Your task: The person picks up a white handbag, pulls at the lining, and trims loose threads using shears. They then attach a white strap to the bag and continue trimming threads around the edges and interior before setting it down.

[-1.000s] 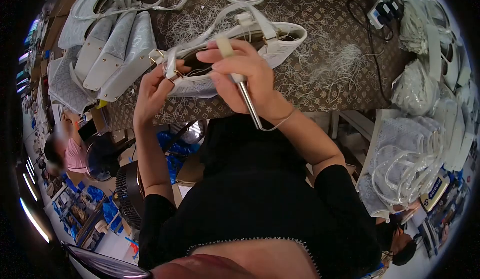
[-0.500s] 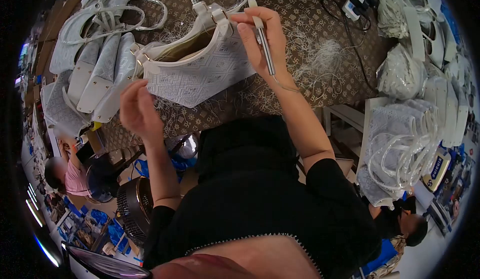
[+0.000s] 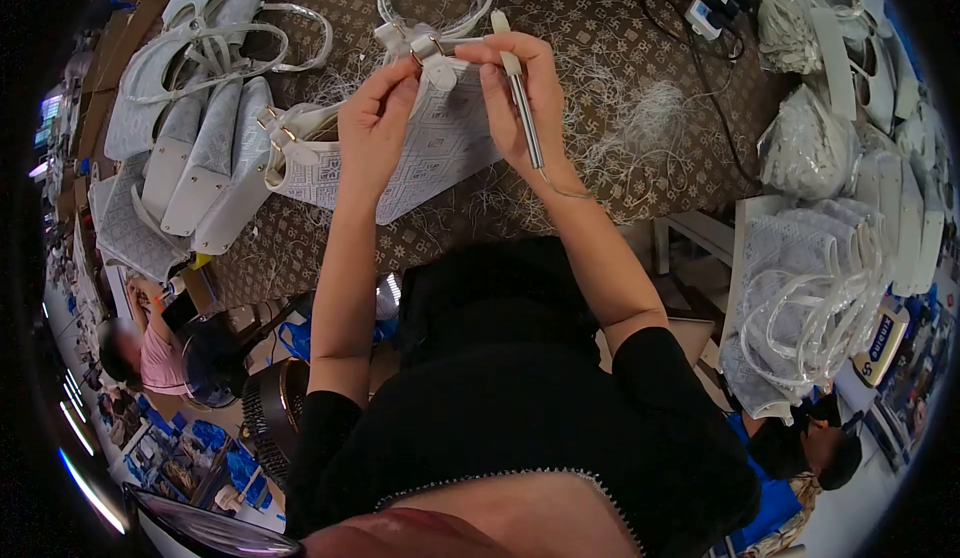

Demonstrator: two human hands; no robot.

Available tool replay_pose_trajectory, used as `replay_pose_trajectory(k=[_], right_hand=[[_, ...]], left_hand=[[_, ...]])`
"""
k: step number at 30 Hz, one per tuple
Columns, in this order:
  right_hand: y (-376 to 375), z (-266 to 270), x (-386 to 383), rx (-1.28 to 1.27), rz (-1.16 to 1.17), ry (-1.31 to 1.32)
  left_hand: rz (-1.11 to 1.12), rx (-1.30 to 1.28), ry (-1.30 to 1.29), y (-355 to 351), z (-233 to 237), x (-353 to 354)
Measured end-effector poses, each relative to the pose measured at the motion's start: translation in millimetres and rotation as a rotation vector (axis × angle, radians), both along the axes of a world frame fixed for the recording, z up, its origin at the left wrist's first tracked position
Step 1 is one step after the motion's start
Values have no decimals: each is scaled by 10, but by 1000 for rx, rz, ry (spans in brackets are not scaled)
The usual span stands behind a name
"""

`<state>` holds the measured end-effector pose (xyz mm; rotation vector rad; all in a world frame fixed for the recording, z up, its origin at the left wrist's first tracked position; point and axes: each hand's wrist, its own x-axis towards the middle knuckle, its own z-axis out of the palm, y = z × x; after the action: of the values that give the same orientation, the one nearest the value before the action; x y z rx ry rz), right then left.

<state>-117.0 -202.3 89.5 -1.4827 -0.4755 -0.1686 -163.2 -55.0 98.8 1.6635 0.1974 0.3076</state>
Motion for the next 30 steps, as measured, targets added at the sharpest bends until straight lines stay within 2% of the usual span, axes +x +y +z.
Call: replay_pose_trajectory(k=[4,14,21,23,26,28,30], right_hand=[[1,-11,-28,49,7,13],[-34,-37,-78,26,-31,-2],[-62,-54,-114,18,-79,-13],[-101,28,-130,-68,-47,58],[-174,102,-103,-90,-34,71],[-279,176,-94,-131,12,65],[-356,182,-84,-174,62,62]], left_hand=[[-57,-118,4,-12,28,-64],[-65,-54,49,-27,-54,-52],[-101,-97,74,-38,-37,-70],[-122,-117,58,-38,-26,-107],[-170,5,44,-59,22,-238],[-177,191,-6,-95,43,-315],[-170,219,-12,-131,51,-348]])
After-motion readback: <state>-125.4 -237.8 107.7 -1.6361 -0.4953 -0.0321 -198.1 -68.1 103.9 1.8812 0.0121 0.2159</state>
